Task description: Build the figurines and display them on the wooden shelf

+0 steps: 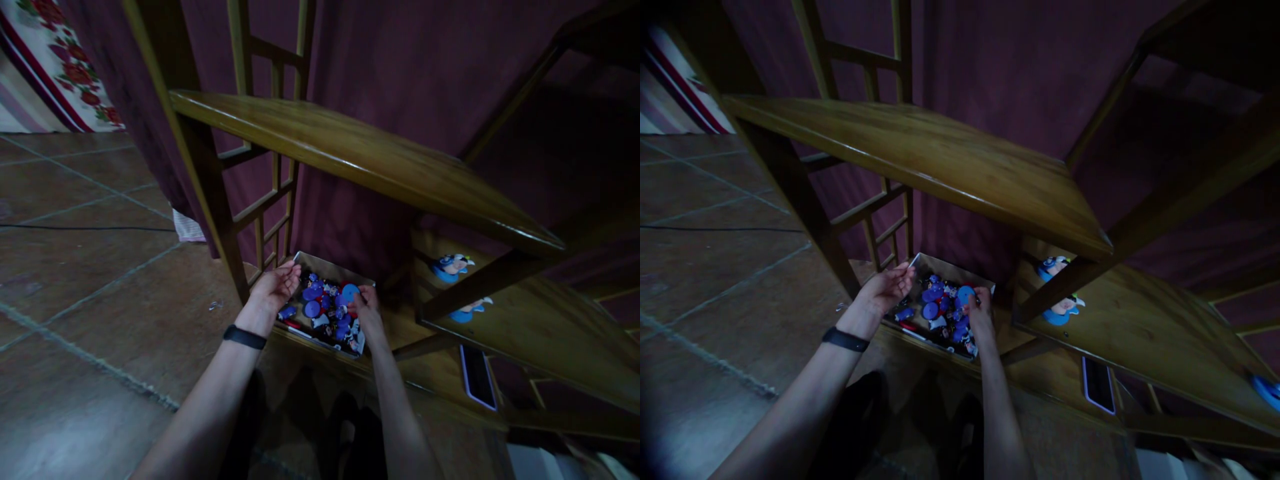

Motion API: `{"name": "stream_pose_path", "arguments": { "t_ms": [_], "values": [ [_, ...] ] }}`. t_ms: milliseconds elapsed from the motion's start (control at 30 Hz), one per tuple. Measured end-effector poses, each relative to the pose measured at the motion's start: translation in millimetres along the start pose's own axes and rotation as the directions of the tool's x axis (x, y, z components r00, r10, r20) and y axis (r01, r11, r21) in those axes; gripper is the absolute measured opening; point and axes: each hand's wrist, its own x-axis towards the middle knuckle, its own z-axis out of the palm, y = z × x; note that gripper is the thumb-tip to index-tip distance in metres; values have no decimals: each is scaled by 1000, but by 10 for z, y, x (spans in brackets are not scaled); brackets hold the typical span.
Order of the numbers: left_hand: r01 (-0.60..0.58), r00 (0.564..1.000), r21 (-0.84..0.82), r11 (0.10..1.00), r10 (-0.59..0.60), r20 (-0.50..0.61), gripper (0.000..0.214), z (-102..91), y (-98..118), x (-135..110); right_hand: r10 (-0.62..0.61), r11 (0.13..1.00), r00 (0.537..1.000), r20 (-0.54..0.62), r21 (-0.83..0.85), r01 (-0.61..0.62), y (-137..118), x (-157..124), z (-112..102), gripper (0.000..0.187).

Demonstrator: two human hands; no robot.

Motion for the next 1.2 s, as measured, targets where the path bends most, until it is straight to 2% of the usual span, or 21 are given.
{"name": "stream_pose_path", "arguments": {
  "t_ms": [133,233,400,533,600,633,700,733,800,867,967,1067,1133,1200],
  "values": [
    [-9,1000,63,998,8,17,18,32,-66,-26,-30,999,998,-55,27,32,-76,10,-56,32],
    [-42,997,233,972,26,75,16,99,-189,-93,-41,998,998,-41,44,43,-142,-15,-58,32],
    [-113,981,491,864,17,195,20,214,-440,-231,-78,996,988,135,63,70,-230,-113,57,30],
    [-96,971,539,837,-40,235,21,261,-558,-280,-95,987,956,278,148,55,-294,-199,145,30],
    [-117,971,525,843,-15,240,16,269,-551,-270,-104,978,942,320,204,39,-320,-202,130,33],
    [-137,974,509,850,22,226,15,266,-527,-256,-109,975,944,312,217,41,-326,-188,104,35],
    [-176,979,450,876,111,168,15,246,-440,-215,-104,982,969,223,180,64,-317,-134,18,36],
    [-188,980,406,894,147,131,15,228,-383,-190,-96,990,982,161,116,78,-302,-102,-37,34],
    [-186,982,313,931,172,71,14,182,-267,-136,-82,989,994,68,-117,90,-258,-55,-152,29],
    [-163,986,248,955,164,17,14,137,-175,-90,-77,895,995,63,-436,97,-210,-64,-250,24],
    [-111,993,223,969,114,-2,15,98,-121,-50,-55,584,987,150,-797,153,-163,-198,-316,21],
    [-82,997,222,972,80,19,16,102,-148,-41,0,325,971,237,-919,224,-152,-395,-269,17],
    [-82,997,223,971,78,27,17,116,-184,-39,62,231,964,259,-943,239,-156,-499,-189,17],
    [-84,996,237,968,77,38,17,130,-222,-35,130,185,959,253,-956,227,-159,-556,-97,21]
  ]
}}
